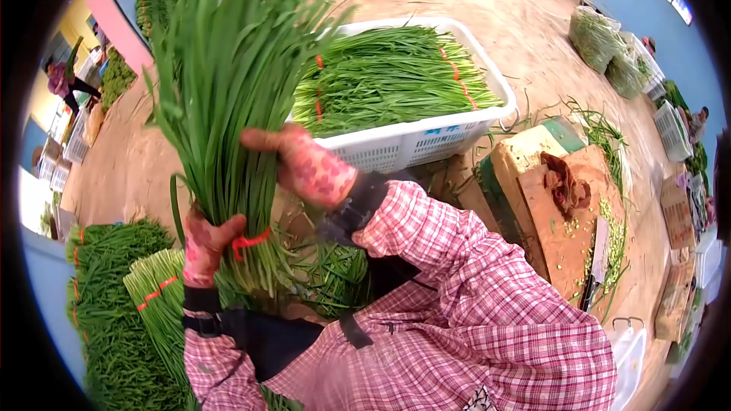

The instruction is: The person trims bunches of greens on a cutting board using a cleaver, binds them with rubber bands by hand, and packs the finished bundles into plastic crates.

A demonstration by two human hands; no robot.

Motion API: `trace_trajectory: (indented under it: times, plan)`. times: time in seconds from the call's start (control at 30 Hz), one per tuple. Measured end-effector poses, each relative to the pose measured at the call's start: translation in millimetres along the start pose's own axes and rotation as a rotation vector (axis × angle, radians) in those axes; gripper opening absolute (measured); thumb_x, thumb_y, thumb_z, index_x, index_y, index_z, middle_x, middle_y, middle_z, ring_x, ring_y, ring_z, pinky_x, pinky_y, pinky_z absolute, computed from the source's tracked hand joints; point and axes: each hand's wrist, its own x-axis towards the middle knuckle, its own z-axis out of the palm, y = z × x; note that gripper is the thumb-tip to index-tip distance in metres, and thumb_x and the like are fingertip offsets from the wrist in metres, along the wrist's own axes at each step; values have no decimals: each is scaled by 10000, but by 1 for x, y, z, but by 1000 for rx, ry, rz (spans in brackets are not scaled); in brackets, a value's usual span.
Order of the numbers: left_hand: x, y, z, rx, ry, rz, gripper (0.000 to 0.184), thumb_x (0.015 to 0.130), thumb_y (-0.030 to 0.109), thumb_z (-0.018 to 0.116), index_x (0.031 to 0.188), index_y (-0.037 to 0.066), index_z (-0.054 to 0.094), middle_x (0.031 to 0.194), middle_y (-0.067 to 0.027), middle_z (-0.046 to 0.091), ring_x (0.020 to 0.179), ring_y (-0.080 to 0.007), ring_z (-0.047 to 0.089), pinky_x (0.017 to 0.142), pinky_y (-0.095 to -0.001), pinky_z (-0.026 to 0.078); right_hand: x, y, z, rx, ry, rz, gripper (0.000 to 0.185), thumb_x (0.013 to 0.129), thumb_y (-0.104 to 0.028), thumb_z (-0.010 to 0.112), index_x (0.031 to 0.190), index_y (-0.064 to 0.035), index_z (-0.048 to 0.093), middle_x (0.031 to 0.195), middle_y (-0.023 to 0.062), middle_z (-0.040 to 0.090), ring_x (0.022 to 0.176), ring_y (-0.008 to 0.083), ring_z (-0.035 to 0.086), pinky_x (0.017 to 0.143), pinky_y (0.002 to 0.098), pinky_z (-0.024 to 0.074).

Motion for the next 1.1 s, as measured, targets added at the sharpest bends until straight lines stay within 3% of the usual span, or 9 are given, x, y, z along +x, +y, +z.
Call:
trace_trajectory:
  times: [0.33, 0.5, 0.57, 0.7, 0.77, 0.83, 0.93, 1.03, 1.1]
  plan:
    - [214, 135, 104, 421, -516, 206, 758, 771, 70, 766, 1413, -38, 378, 1176, -161, 654, 894, -170, 687, 776, -316, 572, -9, -199, -88, -377, 242, -494, 97, 946, -179, 650, 1020, -116, 657, 836, -57, 585, 649, 50, 475, 514, 234, 379]
    - [295, 172, 163, 503, -698, 306, 824, 761, 113, 752, 1424, -83, 303, 879, -180, 676, 616, -180, 673, 541, -318, 571, -6, -246, -139, -396, 200, -736, 302, 1004, -126, 534, 1258, 35, 534, 1263, 127, 609, 1105, 223, 588, 1029, 354, 441]
    - [383, 100, 193, 578, -644, 921, 693, 763, 121, 748, 1376, -9, 453, 875, -151, 683, 617, -166, 666, 514, -299, 534, -3, -239, -173, -1072, 420, -813, 262, 973, -61, 567, 1216, 35, 546, 1211, 129, 625, 1047, 212, 606, 951, 324, 490]
    - [399, 60, 195, 609, -820, 208, 896, 770, 109, 748, 1505, 17, 245, 731, -124, 652, 561, -169, 659, 421, -281, 461, 13, -204, -259, -1066, 535, -644, 269, 926, -62, 638, 1176, 7, 565, 1120, 132, 644, 982, 222, 625, 872, 345, 531]
    - [417, 29, 195, 771, -807, 154, 888, 764, 106, 742, 1502, 9, 258, 742, -123, 653, 580, -171, 664, 433, -296, 470, 39, -196, -285, 125, 628, -393, 331, 937, -165, 654, 1202, 6, 554, 1182, 179, 616, 1083, 302, 595, 918, 443, 527]
    - [439, -7, 195, 901, -812, 191, 902, 737, 89, 742, 1500, 3, 268, 776, -132, 663, 567, -176, 660, 460, -308, 490, 50, -188, -294, 310, 539, -295, 376, 958, -197, 618, 1239, 30, 514, 1279, 227, 557, 1200, 378, 523, 1005, 527, 479]
    - [457, -55, 187, 980, -815, 66, 917, 726, 99, 745, 1500, 1, 263, 854, -152, 673, 733, -232, 692, 599, -342, 536, 37, -196, -284, 80, 673, 6, 378, 974, -154, 581, 1269, 54, 470, 1266, 266, 542, 1202, 415, 520, 1024, 510, 475]
    - [481, -106, 192, 1052, -799, 198, 923, 749, 198, 748, 1502, 7, 250, 998, -235, 672, 951, -317, 676, 805, -380, 536, 35, -236, -251, -454, 482, 242, 277, 992, -189, 551, 1136, 47, 576, 987, 165, 680, 823, 252, 684, 700, 342, 581]
    - [489, -120, 187, 1032, -783, 244, 934, 745, 230, 756, 1501, 8, 252, 1057, -270, 657, 982, -331, 667, 844, -388, 526, 57, -243, -221, -868, 525, 25, 262, 972, -182, 594, 1129, 28, 603, 933, 123, 697, 774, 199, 684, 642, 297, 555]
